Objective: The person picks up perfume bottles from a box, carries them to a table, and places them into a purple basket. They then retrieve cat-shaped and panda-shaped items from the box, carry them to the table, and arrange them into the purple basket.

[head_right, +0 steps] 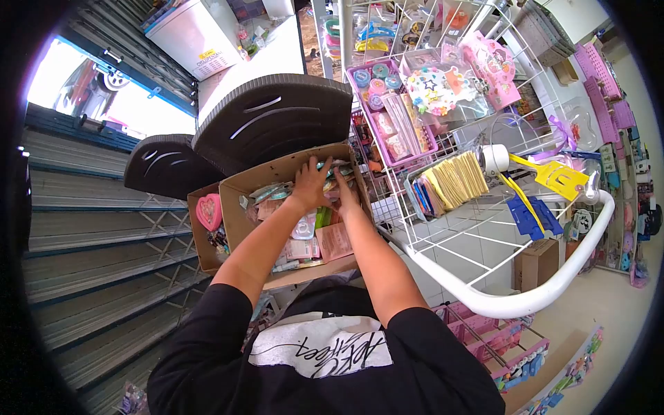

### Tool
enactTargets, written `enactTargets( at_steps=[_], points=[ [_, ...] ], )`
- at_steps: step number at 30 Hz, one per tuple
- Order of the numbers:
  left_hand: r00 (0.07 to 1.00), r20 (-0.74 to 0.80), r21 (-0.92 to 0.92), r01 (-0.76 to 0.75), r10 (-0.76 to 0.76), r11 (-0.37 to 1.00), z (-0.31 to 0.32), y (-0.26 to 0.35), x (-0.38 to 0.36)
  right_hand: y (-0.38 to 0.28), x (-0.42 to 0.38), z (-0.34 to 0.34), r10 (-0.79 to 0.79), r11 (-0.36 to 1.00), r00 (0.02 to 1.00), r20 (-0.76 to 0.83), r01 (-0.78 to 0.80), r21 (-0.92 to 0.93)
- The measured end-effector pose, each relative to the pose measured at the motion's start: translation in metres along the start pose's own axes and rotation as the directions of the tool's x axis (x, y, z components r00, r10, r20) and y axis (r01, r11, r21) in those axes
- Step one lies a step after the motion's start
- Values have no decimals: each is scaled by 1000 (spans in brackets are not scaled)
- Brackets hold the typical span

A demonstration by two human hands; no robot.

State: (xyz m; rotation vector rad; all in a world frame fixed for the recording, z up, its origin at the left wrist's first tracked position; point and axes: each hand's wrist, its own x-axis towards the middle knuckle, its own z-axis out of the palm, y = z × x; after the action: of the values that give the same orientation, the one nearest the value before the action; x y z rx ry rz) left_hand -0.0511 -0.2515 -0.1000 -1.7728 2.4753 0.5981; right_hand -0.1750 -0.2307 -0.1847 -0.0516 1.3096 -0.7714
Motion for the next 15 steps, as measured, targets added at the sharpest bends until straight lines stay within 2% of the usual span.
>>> enactTargets(
  at_steps=[1,2,4,6,10,12,13,15],
  points=[
    [999,35,38,31,-32,999,3,2,2,-2,3,1,-5,1000,1000,13,5,17],
    [999,-45,15,13,-12,1000,10,2,3,-6,6,2,-13,999,1000,28,12,33],
    [999,-40,44,11,-9,999,15,3,7,-4,14,1,-20,999,999,38,18,50],
    [1000,-31,73,7,-5,997,17,3,7,7,22,0,-246,969,966,-83,241,-61],
    [999,-20,36,-35,35,999,11,-1,2,-1,-3,7,-184,981,982,-51,180,-75],
    [999,-14,8,-49,49,999,9,-6,-2,-2,-6,10,-331,927,943,42,333,-171],
    [998,-31,-25,-53,52,998,10,-8,-4,-7,-4,10,-332,927,942,50,335,-170],
    [998,-43,-54,-52,50,997,12,-13,-10,-14,-1,5,-273,931,945,180,307,-199]
  ],
)
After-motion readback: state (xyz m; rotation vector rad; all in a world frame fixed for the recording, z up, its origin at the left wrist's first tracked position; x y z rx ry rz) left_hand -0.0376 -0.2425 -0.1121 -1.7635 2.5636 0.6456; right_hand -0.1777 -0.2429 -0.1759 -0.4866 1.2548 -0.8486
